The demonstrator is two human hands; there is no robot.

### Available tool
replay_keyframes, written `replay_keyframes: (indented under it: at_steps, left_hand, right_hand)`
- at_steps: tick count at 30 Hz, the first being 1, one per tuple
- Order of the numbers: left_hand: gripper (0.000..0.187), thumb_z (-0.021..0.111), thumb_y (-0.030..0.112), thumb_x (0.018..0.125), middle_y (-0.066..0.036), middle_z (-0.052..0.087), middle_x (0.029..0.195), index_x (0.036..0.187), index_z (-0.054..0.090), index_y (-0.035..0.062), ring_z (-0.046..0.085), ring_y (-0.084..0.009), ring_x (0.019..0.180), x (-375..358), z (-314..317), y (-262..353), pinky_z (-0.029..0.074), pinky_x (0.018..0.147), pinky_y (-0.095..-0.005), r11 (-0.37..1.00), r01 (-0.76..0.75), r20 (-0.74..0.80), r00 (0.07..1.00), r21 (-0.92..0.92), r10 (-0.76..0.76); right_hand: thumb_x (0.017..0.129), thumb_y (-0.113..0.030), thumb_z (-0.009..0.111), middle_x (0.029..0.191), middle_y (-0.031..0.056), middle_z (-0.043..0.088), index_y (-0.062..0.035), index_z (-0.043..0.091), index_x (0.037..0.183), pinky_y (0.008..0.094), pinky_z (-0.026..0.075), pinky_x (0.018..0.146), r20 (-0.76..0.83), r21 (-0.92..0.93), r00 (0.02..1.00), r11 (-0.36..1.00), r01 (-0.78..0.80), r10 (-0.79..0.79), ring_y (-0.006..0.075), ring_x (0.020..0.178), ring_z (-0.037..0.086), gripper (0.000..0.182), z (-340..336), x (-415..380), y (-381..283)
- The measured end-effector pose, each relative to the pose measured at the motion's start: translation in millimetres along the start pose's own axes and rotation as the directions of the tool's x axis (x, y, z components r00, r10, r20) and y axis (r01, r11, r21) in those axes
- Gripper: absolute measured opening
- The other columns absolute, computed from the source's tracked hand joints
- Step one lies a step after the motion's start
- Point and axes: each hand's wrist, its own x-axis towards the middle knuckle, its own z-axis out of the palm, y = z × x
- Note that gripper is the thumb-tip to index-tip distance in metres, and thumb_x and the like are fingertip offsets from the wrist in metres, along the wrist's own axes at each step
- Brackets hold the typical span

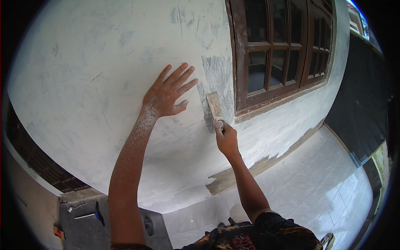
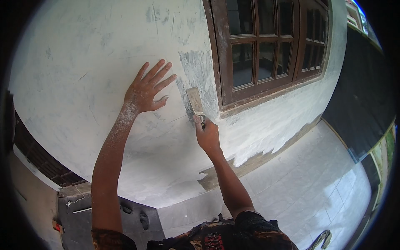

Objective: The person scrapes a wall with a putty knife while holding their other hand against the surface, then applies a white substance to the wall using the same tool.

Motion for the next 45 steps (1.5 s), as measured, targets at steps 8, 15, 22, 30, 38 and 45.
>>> replay_keyframes:
  at_steps: [8,15,22,30,38,45]
  left_hand:
    - [0.078,0.067,0.051,0.079,-0.001,0.021,0.16,0.148,0.035,0.0313,0.013,-0.0199,0.149,2,-1,-1,0.007,0.122,-0.0498,0.999,-0.002,0.02,1.0,0.034,0.001]
    - [0.078,0.066,0.051,0.079,-0.001,0.02,0.16,0.148,0.035,0.0317,0.013,-0.0198,0.149,2,-1,0,0.007,0.122,-0.0498,0.999,0.005,0.023,1.0,0.04,-0.006]
    - [0.078,0.067,0.05,0.079,-0.001,0.022,0.16,0.148,0.035,0.0317,0.014,-0.0199,0.148,1,-2,0,0.008,0.122,-0.0496,1.0,0.003,0.013,1.0,0.03,-0.004]
    - [0.079,0.068,0.05,0.078,-0.001,0.021,0.16,0.148,0.036,0.0317,0.014,-0.0194,0.149,2,-1,0,0.008,0.122,-0.0492,1.0,0.008,0.014,1.0,0.022,-0.008]
    - [0.079,0.066,0.051,0.079,-0.001,0.021,0.16,0.148,0.035,0.0315,0.013,-0.0199,0.149,1,-1,0,0.007,0.122,-0.0495,0.999,0.008,0.038,0.999,0.035,-0.009]
    - [0.078,0.065,0.051,0.08,-0.002,0.02,0.16,0.149,0.034,0.0307,0.012,-0.0202,0.149,2,0,-3,0.007,0.122,-0.0498,1.0,-0.002,0.012,1.0,0.03,0.002]
  right_hand:
    - [0.097,-0.037,0.057,0.067,0.0277,0.06,0.007,0.064,0.088,0.0464,0.045,0.059,0.036,-0.004,0.999,0.999,-0.035,0.035,0.0407,0.064,0.065,0.045,-1,11,-4]
    - [0.098,-0.037,0.057,0.062,0.0219,0.055,0.0061,0.063,0.088,0.0415,0.043,0.057,-0.002,0.007,0.997,0.997,0.071,-0.071,0.0283,0.061,0.054,0.045,1,27,-17]
    - [0.097,-0.039,0.057,0.069,0.0285,0.06,0.0062,0.065,0.092,0.0456,0.046,0.06,0.026,0.008,0.999,1.0,-0.02,0.02,0.041,0.067,0.066,0.046,4,-4,14]
    - [0.098,-0.037,0.056,0.063,0.0258,0.056,0.0059,0.063,0.087,0.0438,0.043,0.055,0.003,0.018,0.998,0.998,0.055,-0.055,0.0347,0.053,0.056,0.045,0,15,-3]
    - [0.098,-0.037,0.056,0.064,0.025,0.059,0.0055,0.064,0.089,0.042,0.045,0.057,0.049,-0.007,0.999,1.0,0.006,-0.005,0.0325,0.057,0.06,0.044,-4,25,-18]
    - [0.098,-0.039,0.055,0.068,0.027,0.06,0.0045,0.063,0.087,0.0449,0.046,0.061,0.034,-0.01,0.999,1.0,-0.005,0.005,0.0387,0.065,0.064,0.046,-4,6,-2]
